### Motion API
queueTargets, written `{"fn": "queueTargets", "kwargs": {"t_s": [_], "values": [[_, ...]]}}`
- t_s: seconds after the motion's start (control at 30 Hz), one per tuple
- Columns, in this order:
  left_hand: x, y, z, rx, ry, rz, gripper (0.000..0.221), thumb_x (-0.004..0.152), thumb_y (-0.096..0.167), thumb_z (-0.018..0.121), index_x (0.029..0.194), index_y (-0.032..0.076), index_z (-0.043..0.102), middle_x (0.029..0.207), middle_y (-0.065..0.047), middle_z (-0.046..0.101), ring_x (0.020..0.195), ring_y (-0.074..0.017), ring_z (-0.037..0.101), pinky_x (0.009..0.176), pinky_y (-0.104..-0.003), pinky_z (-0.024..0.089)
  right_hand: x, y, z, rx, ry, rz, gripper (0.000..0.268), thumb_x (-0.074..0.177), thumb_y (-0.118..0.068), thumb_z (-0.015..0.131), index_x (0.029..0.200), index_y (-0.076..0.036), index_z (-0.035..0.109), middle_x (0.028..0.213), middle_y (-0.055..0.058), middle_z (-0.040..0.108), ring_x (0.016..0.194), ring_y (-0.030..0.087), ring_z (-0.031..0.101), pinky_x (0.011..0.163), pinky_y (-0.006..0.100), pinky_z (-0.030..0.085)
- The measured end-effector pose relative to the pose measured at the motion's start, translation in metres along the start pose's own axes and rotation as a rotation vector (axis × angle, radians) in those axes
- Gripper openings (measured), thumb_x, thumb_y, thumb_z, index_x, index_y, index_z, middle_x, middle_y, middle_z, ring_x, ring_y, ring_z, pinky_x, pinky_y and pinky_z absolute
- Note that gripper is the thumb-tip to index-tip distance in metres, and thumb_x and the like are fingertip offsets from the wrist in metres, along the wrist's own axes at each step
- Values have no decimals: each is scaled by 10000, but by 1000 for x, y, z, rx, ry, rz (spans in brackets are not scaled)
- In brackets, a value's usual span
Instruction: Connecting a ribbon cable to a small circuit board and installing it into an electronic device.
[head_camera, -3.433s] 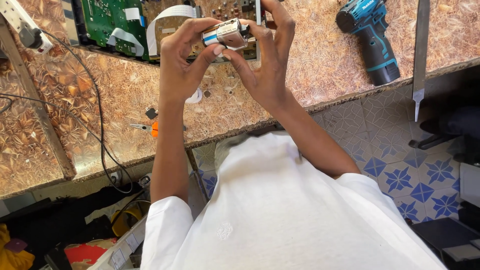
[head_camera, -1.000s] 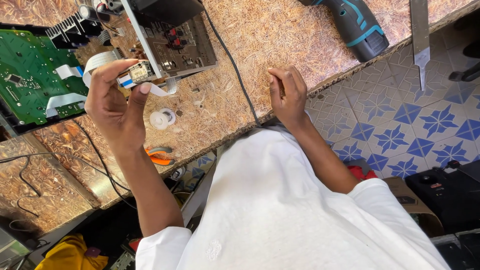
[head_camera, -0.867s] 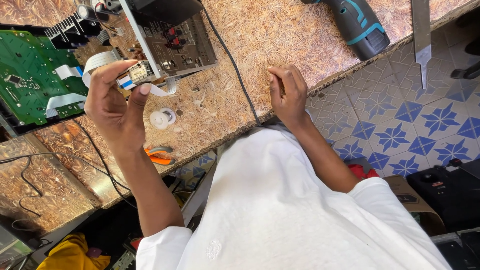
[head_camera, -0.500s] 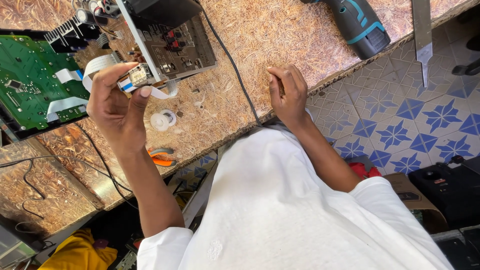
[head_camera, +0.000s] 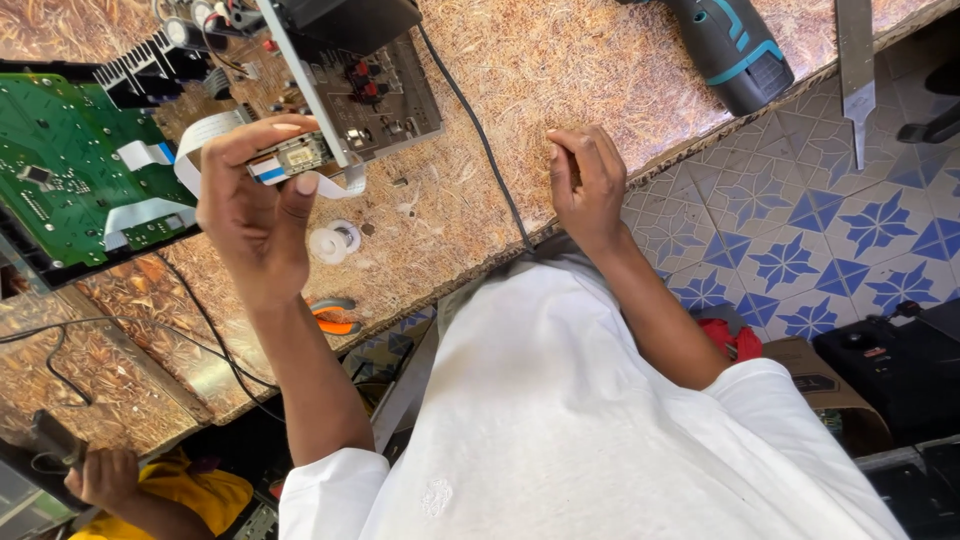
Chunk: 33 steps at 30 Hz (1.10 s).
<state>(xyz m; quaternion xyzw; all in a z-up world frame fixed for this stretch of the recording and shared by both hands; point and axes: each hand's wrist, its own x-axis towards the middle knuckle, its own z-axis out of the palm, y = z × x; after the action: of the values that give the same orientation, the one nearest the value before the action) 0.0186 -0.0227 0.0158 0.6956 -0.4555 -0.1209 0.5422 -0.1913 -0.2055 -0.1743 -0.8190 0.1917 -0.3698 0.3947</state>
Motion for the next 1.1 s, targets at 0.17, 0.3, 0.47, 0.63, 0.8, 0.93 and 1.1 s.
{"fn": "queueTargets", "kwargs": {"t_s": [0.17, 0.3, 0.47, 0.63, 0.8, 0.93, 1.1], "values": [[-2, -19, 1, 20, -29, 62, 320, 1037, -1, 563, 1350, -18, 501, 1237, -202, 561, 1196, -354, 563, 1076, -473, 428, -8, 15, 12, 77, 47, 72, 184, 1087, -72, 486, 1125, -2, 652, 825, 101, 570, 701, 225, 531, 639, 321, 417], [2, -16, 6, 22, -43, 80, 284, 1052, 17, 546, 1332, 4, 501, 1168, -190, 566, 1055, -332, 565, 941, -436, 467, 10, -8, 1, 61, 48, 46, 159, 1076, -30, 508, 1111, 12, 658, 848, 113, 579, 710, 245, 552, 632, 346, 421], [17, 9, 3, 15, -68, 29, 296, 1016, 40, 648, 1284, -16, 535, 1132, -183, 583, 1014, -313, 582, 873, -447, 499, 3, 0, 4, 34, -3, 83, 161, 1068, -23, 504, 1121, -1, 655, 875, 111, 601, 750, 233, 567, 674, 335, 437], [23, 12, 5, 53, -36, 17, 289, 988, 31, 716, 1236, -23, 579, 1103, -186, 608, 984, -321, 617, 828, -444, 531, 2, 5, 6, -23, -65, 48, 133, 1057, -27, 535, 1096, -12, 662, 874, 112, 617, 766, 253, 600, 678, 358, 455], [18, 9, 4, -26, -11, -41, 309, 944, 1, 772, 1197, -40, 600, 1113, -231, 656, 955, -335, 670, 797, -444, 568, 28, -9, 10, 324, -137, 201, 136, 1068, -162, 607, 1094, -60, 693, 786, 74, 589, 669, 169, 548, 605, 309, 430], [11, -6, -1, -38, 13, -68, 323, 904, -42, 798, 1175, -54, 623, 1101, -243, 667, 960, -376, 689, 819, -442, 581, 72, -42, 23, 525, -263, 21, 144, 1033, -148, 651, 1107, -30, 687, 828, 103, 619, 699, 197, 555, 650, 303, 450], [15, 17, 2, -5, 19, -159, 301, 911, 4, 809, 1144, -53, 628, 1056, -232, 686, 818, -242, 657, 659, -342, 547, 94, -59, 56, 717, -270, -227, 297, 952, -138, 770, 1183, -40, 611, 840, 91, 614, 696, 221, 602, 593, 307, 482]]}}
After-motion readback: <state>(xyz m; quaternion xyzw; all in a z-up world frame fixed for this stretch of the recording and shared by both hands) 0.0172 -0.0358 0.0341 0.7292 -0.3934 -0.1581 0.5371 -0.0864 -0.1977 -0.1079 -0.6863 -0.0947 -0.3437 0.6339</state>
